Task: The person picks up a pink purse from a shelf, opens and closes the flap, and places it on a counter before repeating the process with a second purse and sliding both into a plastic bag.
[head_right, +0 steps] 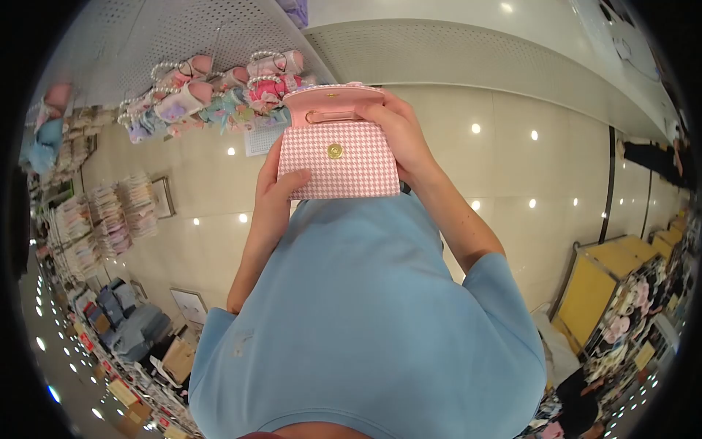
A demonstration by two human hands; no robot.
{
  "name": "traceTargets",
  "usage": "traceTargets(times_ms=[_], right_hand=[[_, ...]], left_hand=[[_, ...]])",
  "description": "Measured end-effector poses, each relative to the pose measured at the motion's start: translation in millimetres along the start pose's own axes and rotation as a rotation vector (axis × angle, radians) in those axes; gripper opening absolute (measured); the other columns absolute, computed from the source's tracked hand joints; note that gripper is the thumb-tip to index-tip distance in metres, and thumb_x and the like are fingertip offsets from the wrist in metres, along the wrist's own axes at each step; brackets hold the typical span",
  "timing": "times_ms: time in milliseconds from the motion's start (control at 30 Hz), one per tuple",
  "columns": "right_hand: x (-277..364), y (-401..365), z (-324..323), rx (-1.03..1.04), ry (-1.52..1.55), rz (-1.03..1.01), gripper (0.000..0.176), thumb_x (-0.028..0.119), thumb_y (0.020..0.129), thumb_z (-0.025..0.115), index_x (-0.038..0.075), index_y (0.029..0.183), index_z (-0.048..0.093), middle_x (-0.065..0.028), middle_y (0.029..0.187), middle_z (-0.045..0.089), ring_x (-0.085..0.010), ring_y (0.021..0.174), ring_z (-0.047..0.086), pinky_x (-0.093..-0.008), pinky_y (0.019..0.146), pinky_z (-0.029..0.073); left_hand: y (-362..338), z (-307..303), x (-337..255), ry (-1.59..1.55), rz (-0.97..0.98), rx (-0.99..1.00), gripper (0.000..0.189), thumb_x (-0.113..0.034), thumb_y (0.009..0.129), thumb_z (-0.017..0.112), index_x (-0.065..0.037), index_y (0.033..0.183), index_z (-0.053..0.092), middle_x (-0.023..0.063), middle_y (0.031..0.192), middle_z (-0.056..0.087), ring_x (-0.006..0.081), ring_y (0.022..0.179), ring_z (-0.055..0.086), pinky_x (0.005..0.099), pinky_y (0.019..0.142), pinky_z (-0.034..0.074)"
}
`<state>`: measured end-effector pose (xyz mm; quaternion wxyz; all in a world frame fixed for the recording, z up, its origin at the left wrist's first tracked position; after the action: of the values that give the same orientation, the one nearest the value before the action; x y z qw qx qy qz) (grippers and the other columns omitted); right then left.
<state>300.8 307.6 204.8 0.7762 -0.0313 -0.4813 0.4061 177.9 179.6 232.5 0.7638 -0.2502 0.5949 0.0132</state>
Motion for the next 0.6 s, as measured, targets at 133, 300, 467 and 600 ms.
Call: traceTargets(times_ms=[133, 300, 467, 600], right_hand=[[-4, -10, -3, -0.039, 0.100, -0.027, 0.025, 0.008, 0.091, 0.052, -0.003, 0.113, 0.057, -0.0107, 0.100, 0.064, -0.0132, 0.086, 0.064, -0.0270, 0.074, 0.053], [-10, -19, -18, -0.069, 0.144, -0.075, 0.021, 0.007, 0.091, 0.052, -0.002, 0.110, 0.057, -0.0100, 0.096, 0.065, -0.0129, 0.083, 0.065, -0.0266, 0.072, 0.053], [-15, -26, -32, -0.081, 0.176, -0.096, 0.020, 0.007, 0.091, 0.051, -0.002, 0.109, 0.058, -0.0097, 0.094, 0.065, -0.0129, 0.080, 0.065, -0.0255, 0.069, 0.053], [-16, -28, -38, -0.072, 0.203, -0.084, 0.022, 0.009, 0.090, 0.052, -0.002, 0.109, 0.058, -0.0096, 0.093, 0.065, -0.0132, 0.080, 0.064, -0.0262, 0.070, 0.053]], left_hand=[[2, 3, -3, 0.011, -0.045, 0.065, 0.071, -0.003, 0.081, 0.055, 0.005, 0.146, 0.027, 0.0159, 0.135, 0.048, 0.0212, 0.122, 0.050, 0.0319, 0.101, 0.040], [6, 8, 6, 0.042, -0.106, 0.117, 0.071, -0.005, 0.081, 0.055, 0.003, 0.146, 0.027, 0.0159, 0.137, 0.046, 0.0224, 0.124, 0.049, 0.0335, 0.103, 0.039], [8, 19, 9, 0.055, -0.092, 0.162, 0.073, -0.006, 0.081, 0.055, 0.002, 0.147, 0.025, 0.0162, 0.140, 0.043, 0.0234, 0.128, 0.046, 0.0347, 0.105, 0.037], [5, 26, 13, 0.040, -0.114, 0.164, 0.077, -0.005, 0.080, 0.056, 0.001, 0.148, 0.022, 0.0162, 0.142, 0.040, 0.0241, 0.130, 0.043, 0.0352, 0.107, 0.035]])
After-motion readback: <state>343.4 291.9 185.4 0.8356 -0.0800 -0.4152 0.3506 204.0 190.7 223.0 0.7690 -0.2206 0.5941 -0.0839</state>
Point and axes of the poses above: each hand's wrist, its own y-axis towards the middle knuckle, its own z-axis out of the palm, x = y × z, the point moved 9 cm from there along y, towards the middle knuckle
